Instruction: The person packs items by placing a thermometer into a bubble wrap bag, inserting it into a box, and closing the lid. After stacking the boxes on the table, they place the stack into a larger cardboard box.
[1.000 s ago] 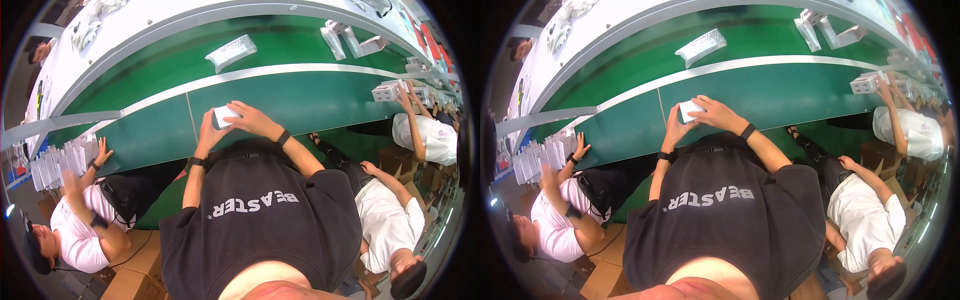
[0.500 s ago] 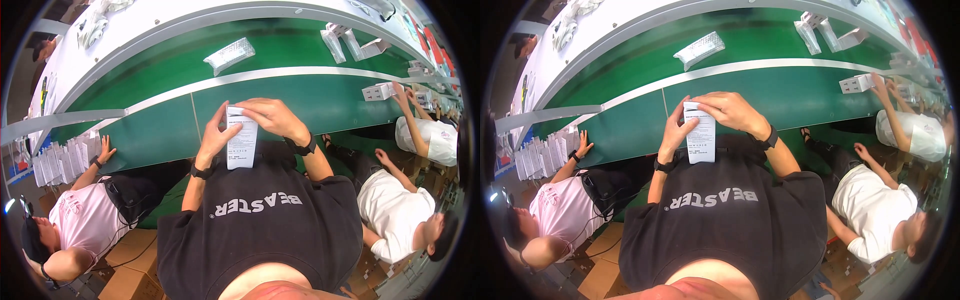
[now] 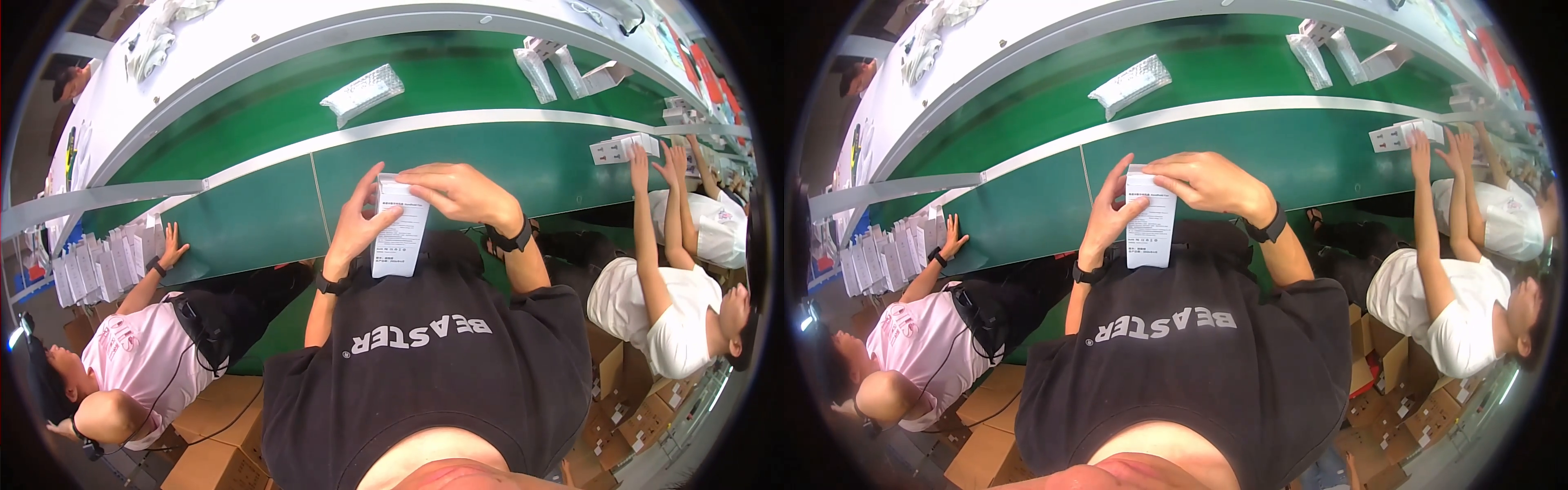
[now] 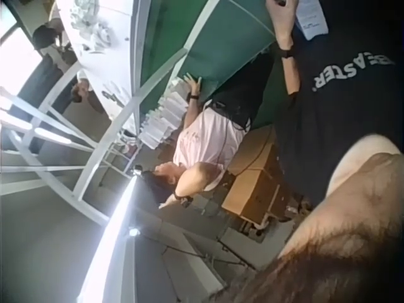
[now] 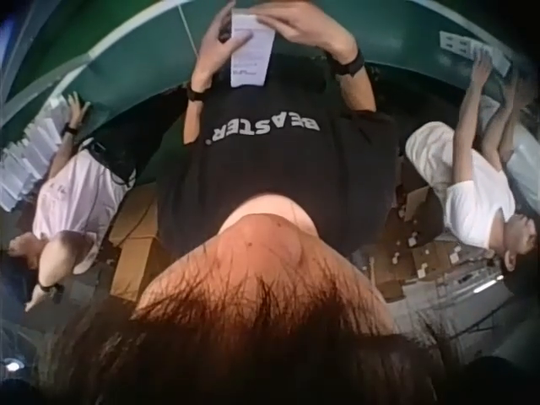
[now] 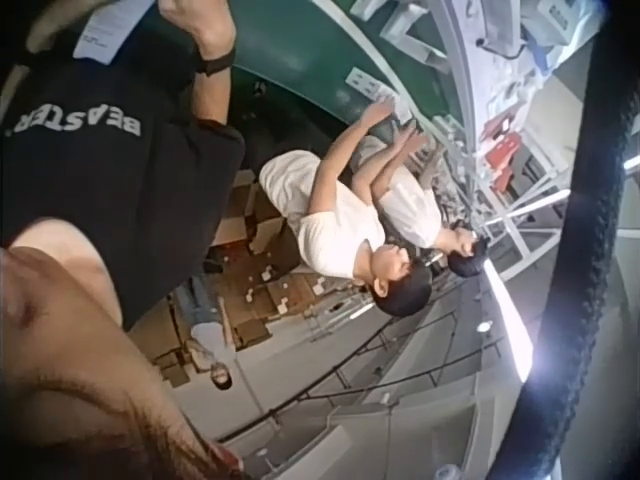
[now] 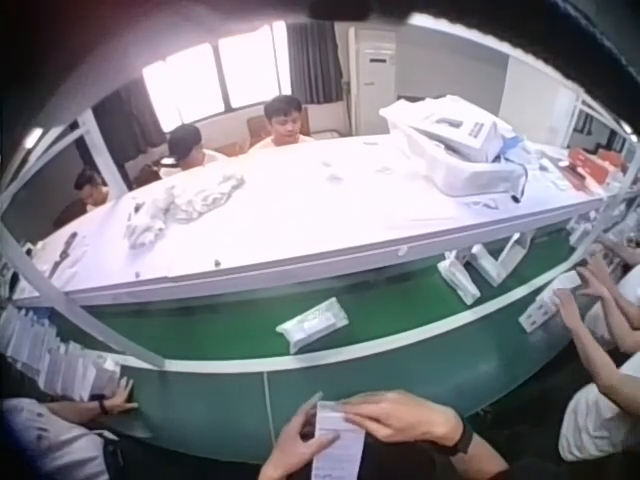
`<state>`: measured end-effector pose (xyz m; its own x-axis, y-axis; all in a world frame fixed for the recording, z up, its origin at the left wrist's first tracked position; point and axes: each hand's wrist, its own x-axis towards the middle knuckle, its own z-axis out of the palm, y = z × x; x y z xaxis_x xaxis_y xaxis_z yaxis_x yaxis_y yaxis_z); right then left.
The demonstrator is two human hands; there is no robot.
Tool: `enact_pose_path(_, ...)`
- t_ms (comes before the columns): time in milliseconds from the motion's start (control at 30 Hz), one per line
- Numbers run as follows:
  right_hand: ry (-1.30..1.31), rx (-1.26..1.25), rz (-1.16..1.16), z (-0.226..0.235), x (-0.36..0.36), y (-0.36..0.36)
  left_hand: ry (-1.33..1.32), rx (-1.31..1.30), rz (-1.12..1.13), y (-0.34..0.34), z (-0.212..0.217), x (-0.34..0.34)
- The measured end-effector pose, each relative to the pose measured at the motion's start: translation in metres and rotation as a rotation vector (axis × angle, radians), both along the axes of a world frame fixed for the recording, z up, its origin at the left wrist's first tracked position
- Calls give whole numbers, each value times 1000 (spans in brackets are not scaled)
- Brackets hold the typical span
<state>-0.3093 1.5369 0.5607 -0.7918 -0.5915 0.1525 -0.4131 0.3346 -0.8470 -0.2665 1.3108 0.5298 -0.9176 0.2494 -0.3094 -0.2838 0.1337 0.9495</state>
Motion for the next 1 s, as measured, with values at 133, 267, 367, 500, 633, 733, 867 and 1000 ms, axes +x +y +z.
enact_pose_path(133,82,73,-61,4,4,7,208,-165,-86,9,-5,-6)
enact_pose_path(267,-132,-13,-73,12,3,11,602,-279,-31,22,-9,-3)
enact_pose_path(367,-23,-82,-131,4,6,9,578,-140,107,32,-7,0)
enact_pose_path(500,-61,-36,-177,13,9,14,688,-68,57,39,-3,-2)
enact_pose_path(633,-143,-7,-255,18,17,15,570,17,104,47,-5,0)
enact_pose_path(733,-126,-35,-298,15,25,19,579,70,126,54,-7,0)
enact_pose_path(867,9,-103,-294,6,27,29,554,-3,110,64,-6,3)
enact_pose_path(1000,116,-133,-253,5,31,38,619,81,126,71,-16,2)
